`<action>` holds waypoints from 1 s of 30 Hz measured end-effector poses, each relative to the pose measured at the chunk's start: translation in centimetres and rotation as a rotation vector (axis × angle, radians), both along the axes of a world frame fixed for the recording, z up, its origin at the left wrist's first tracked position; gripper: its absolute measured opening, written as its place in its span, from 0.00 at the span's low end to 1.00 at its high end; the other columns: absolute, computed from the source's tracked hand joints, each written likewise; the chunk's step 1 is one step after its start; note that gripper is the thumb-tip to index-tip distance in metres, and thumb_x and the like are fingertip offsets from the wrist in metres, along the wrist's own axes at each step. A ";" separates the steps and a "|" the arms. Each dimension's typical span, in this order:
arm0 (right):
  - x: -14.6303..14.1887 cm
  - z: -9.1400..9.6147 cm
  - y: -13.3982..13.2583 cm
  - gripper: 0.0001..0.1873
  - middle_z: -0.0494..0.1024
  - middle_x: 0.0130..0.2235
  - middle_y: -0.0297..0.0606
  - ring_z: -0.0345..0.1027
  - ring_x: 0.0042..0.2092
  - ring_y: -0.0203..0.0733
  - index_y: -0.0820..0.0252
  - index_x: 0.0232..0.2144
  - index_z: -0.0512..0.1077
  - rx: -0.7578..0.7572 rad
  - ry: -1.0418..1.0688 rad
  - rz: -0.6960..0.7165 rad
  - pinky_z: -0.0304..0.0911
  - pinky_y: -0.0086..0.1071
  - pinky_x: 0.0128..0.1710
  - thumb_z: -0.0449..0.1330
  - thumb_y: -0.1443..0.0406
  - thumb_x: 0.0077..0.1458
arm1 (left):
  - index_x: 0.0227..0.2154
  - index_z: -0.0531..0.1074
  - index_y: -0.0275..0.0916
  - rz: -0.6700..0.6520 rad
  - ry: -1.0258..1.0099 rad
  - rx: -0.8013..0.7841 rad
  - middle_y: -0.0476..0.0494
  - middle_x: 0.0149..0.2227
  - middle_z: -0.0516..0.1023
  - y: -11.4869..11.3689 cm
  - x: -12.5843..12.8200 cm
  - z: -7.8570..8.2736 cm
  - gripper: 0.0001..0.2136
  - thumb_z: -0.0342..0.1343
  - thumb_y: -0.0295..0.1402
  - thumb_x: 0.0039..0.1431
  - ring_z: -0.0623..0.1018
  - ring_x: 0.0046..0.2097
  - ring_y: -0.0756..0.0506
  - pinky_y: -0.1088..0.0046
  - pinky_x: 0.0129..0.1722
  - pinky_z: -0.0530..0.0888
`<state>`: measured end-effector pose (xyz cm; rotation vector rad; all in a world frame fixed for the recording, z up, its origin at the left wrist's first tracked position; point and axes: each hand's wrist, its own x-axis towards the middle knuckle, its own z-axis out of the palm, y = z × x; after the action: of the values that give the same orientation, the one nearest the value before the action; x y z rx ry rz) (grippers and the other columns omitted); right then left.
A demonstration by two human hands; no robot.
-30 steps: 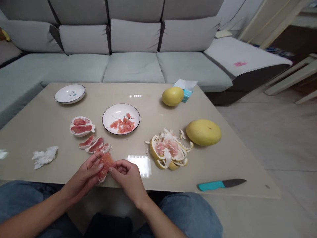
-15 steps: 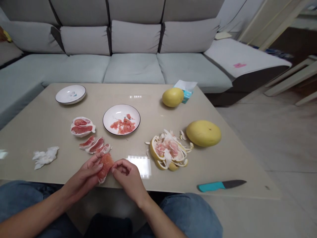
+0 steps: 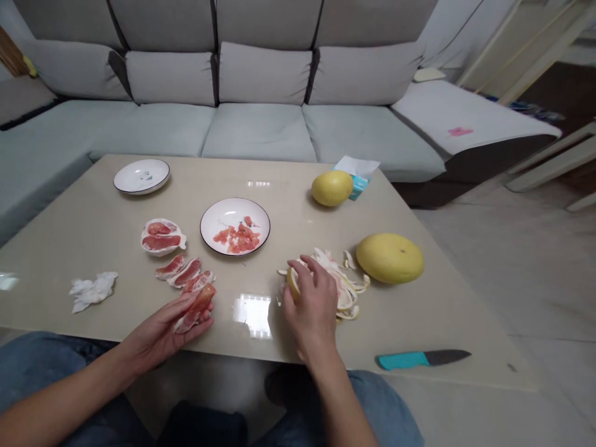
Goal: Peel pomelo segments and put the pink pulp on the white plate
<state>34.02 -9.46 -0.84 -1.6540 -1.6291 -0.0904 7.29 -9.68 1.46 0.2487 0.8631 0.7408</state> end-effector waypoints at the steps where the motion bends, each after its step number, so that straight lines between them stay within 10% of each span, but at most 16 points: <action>1: 0.0 -0.1 0.1 0.07 0.75 0.44 0.46 0.66 0.47 0.52 0.58 0.36 0.73 0.008 -0.034 0.001 0.60 0.47 0.47 0.58 0.63 0.55 | 0.42 0.76 0.31 -0.026 0.007 0.006 0.39 0.38 0.81 0.0 0.0 0.0 0.09 0.57 0.30 0.61 0.80 0.41 0.47 0.66 0.50 0.76; 4: -0.1 -0.4 0.1 0.06 0.75 0.43 0.45 0.66 0.46 0.51 0.58 0.27 0.72 0.028 -0.031 0.005 0.60 0.46 0.47 0.59 0.62 0.55 | 0.42 0.75 0.32 -0.093 0.020 0.024 0.39 0.38 0.80 0.0 0.1 0.0 0.10 0.56 0.32 0.61 0.80 0.36 0.48 0.68 0.45 0.78; 9: -0.4 -0.5 0.0 0.15 0.69 0.54 0.51 0.61 0.54 0.57 0.58 0.46 0.72 -0.002 -0.077 0.071 0.58 0.53 0.51 0.57 0.66 0.55 | 0.40 0.76 0.31 -0.161 0.027 0.073 0.39 0.37 0.78 -0.2 0.2 0.2 0.11 0.55 0.35 0.62 0.78 0.33 0.50 0.67 0.43 0.78; 13: -0.7 -0.3 -0.2 0.05 0.77 0.41 0.41 0.68 0.46 0.49 0.55 0.27 0.74 0.051 0.063 0.128 0.61 0.46 0.49 0.60 0.65 0.56 | 0.39 0.76 0.32 -0.214 0.046 0.098 0.41 0.35 0.77 -0.3 0.2 0.2 0.11 0.55 0.36 0.62 0.76 0.32 0.50 0.67 0.39 0.78; 17: -1.2 -0.2 -0.5 0.24 0.72 0.52 0.46 0.66 0.51 0.50 0.54 0.56 0.65 -0.050 0.141 0.147 0.62 0.47 0.51 0.59 0.65 0.56 | 0.39 0.76 0.35 -0.271 0.074 0.101 0.44 0.32 0.77 -0.2 0.0 0.0 0.12 0.55 0.38 0.61 0.75 0.31 0.50 0.68 0.36 0.76; 23: -1.6 -0.1 -0.9 0.18 0.75 0.30 0.36 0.69 0.35 0.44 0.56 0.51 0.71 -0.103 0.264 0.054 0.66 0.42 0.42 0.57 0.62 0.59 | 0.39 0.76 0.35 -0.342 0.119 0.121 0.42 0.33 0.78 -0.1 -0.2 0.1 0.14 0.54 0.40 0.60 0.74 0.32 0.47 0.65 0.37 0.75; 30: -5.0 1.3 -2.4 0.25 0.73 0.48 0.39 0.70 0.43 0.40 0.50 0.55 0.67 -0.457 0.543 0.686 0.67 0.35 0.45 0.64 0.64 0.54 | 0.36 0.76 0.37 -0.454 0.242 0.226 0.44 0.32 0.78 -0.2 0.4 0.6 0.13 0.55 0.41 0.58 0.74 0.31 0.46 0.69 0.35 0.72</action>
<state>29.01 -11.82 0.43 -1.1710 -1.7464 1.0462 7.70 -9.88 2.07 0.7225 0.9071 0.3841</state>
